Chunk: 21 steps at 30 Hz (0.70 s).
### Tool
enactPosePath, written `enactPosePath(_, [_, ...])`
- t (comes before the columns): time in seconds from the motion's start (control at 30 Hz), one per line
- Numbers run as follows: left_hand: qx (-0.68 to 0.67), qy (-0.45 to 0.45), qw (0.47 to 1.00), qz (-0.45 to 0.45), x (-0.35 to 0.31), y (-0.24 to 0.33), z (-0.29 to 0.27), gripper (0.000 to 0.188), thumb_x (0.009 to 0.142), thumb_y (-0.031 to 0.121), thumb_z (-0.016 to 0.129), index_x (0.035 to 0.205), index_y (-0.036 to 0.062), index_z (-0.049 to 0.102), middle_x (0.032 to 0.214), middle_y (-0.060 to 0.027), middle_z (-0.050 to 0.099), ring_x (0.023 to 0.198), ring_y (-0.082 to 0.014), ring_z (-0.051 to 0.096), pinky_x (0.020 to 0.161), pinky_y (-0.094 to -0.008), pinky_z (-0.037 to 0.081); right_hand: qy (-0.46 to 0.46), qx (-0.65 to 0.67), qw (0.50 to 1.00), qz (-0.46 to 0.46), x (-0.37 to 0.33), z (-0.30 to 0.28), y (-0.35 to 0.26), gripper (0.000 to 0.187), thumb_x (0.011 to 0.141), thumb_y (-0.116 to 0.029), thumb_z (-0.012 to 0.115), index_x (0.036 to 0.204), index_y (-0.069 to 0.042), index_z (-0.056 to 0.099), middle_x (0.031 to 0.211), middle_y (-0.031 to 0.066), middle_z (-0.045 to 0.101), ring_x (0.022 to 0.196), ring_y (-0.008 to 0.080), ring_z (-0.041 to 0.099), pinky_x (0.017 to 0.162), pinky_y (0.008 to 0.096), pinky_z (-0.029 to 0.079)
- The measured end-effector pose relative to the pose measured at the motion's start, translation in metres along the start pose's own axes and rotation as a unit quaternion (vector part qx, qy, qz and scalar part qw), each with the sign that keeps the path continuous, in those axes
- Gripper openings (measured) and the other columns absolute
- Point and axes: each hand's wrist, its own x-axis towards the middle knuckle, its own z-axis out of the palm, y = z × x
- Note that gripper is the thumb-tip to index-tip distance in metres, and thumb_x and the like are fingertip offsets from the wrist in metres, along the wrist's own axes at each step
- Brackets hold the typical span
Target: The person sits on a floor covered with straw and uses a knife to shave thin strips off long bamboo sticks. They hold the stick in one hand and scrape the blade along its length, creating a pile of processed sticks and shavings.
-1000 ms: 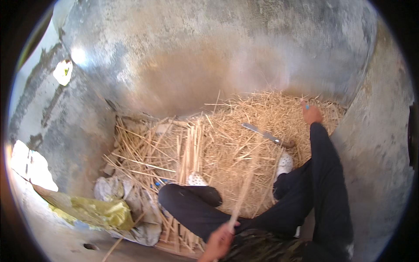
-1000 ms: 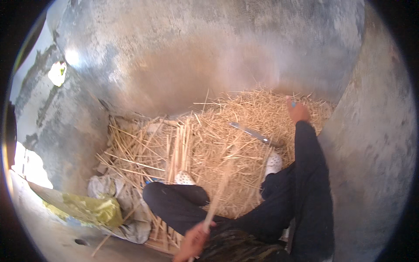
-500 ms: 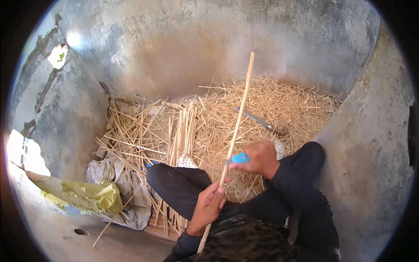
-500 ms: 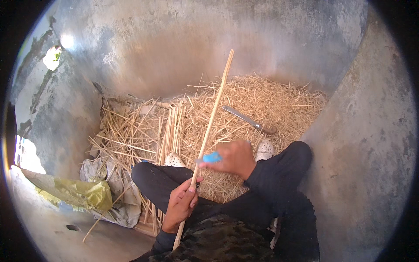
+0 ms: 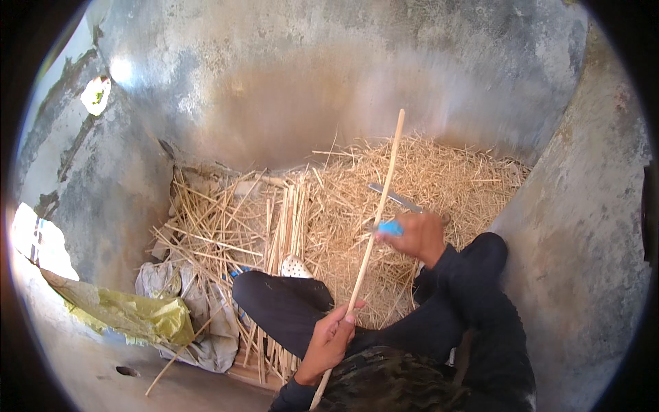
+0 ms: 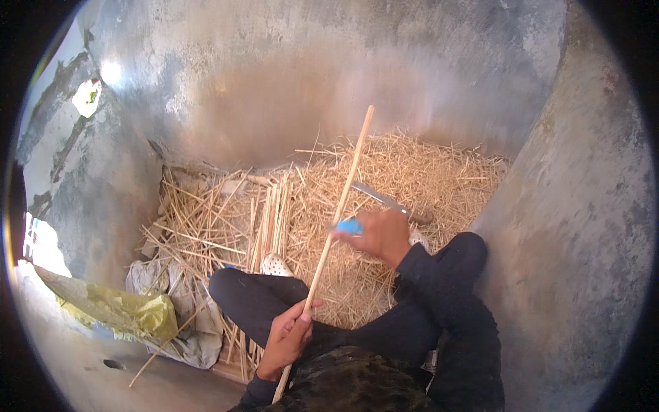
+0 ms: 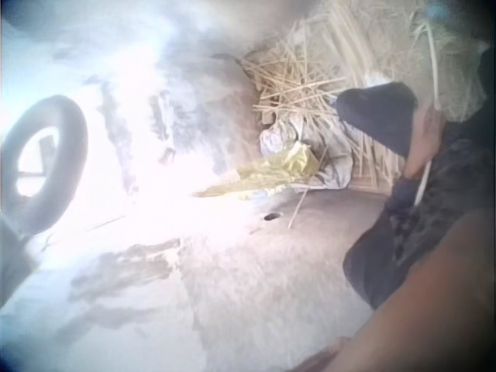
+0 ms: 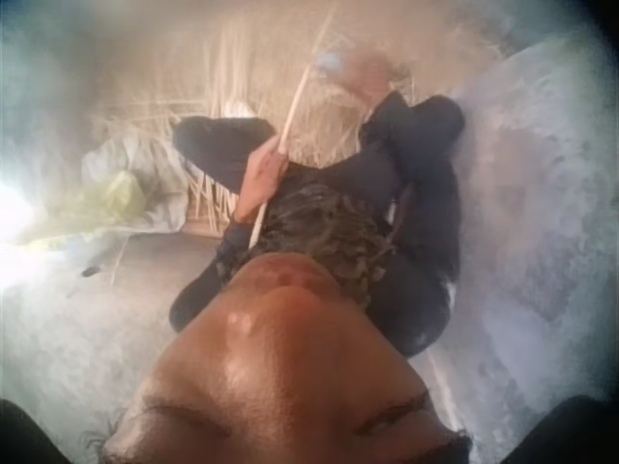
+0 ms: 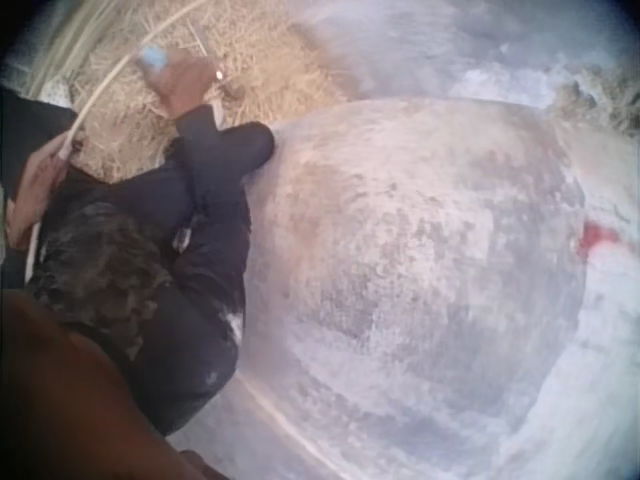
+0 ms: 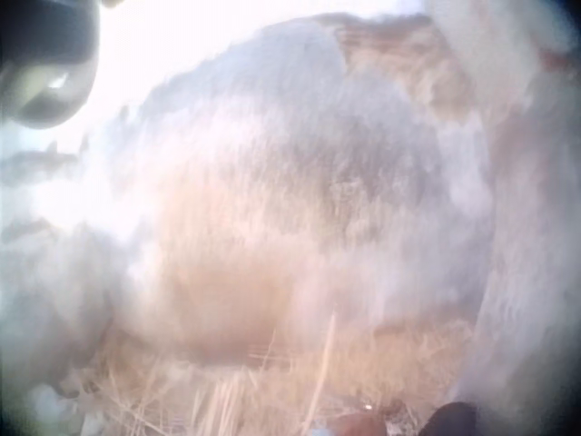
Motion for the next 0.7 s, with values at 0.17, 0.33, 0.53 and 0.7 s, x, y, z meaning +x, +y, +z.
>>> enactPosePath(0.17, [-0.03, -0.005, 0.999, -0.024, -0.003, 0.005, 0.001, 0.038, 0.101, 0.024, 0.046, 0.129, -0.002, 0.046, 0.062, 0.0091, 0.034, 0.052, -0.0004, 0.029, 0.046, -0.0181, 0.022, -0.012, 0.033, 0.997, -0.074, -0.004, 0.002, -0.004, 0.07, 0.071, -0.078, 0.056, 0.048, -0.012, 0.05, 0.04, 0.0026, 0.044, 0.035, 0.0192, 0.049, 0.037, 0.0336, 0.038])
enactPosePath(0.33, [0.012, 0.01, 1.0, -0.009, -0.006, 0.017, 0.005, 0.036, 0.101, 0.022, 0.045, 0.128, -0.0004, 0.048, 0.063, 0.0099, 0.034, 0.055, 0.0001, 0.029, 0.049, -0.0179, 0.021, 0.048, 0.006, 0.996, -0.081, 0.029, 0.001, 0.024, 0.071, 0.072, -0.08, 0.052, 0.048, -0.014, 0.048, 0.041, 0.0027, 0.043, 0.036, 0.0194, 0.047, 0.038, 0.0349, 0.036])
enactPosePath(0.53, [0.032, -0.007, 0.999, -0.035, -0.023, 0.013, 0.013, 0.037, 0.101, 0.022, 0.045, 0.129, -0.0011, 0.049, 0.065, 0.0096, 0.035, 0.055, -0.0001, 0.029, 0.049, -0.0176, 0.021, -0.037, -0.101, 0.972, 0.211, 0.081, 0.007, 0.106, 0.078, 0.08, -0.08, 0.036, 0.055, -0.009, 0.055, 0.046, 0.0084, 0.048, 0.039, 0.0248, 0.048, 0.04, 0.0404, 0.036])
enactPosePath(0.7, [-0.026, -0.033, 0.996, -0.075, -0.028, 0.003, 0.011, 0.036, 0.101, 0.022, 0.045, 0.13, 0.0003, 0.049, 0.065, 0.0097, 0.035, 0.056, -0.0001, 0.029, 0.05, -0.0174, 0.022, 0.009, -0.102, 0.97, 0.221, 0.065, -0.015, 0.144, 0.078, 0.085, -0.076, 0.033, 0.054, -0.009, 0.06, 0.042, 0.0062, 0.043, 0.039, 0.024, 0.047, 0.039, 0.0388, 0.034])
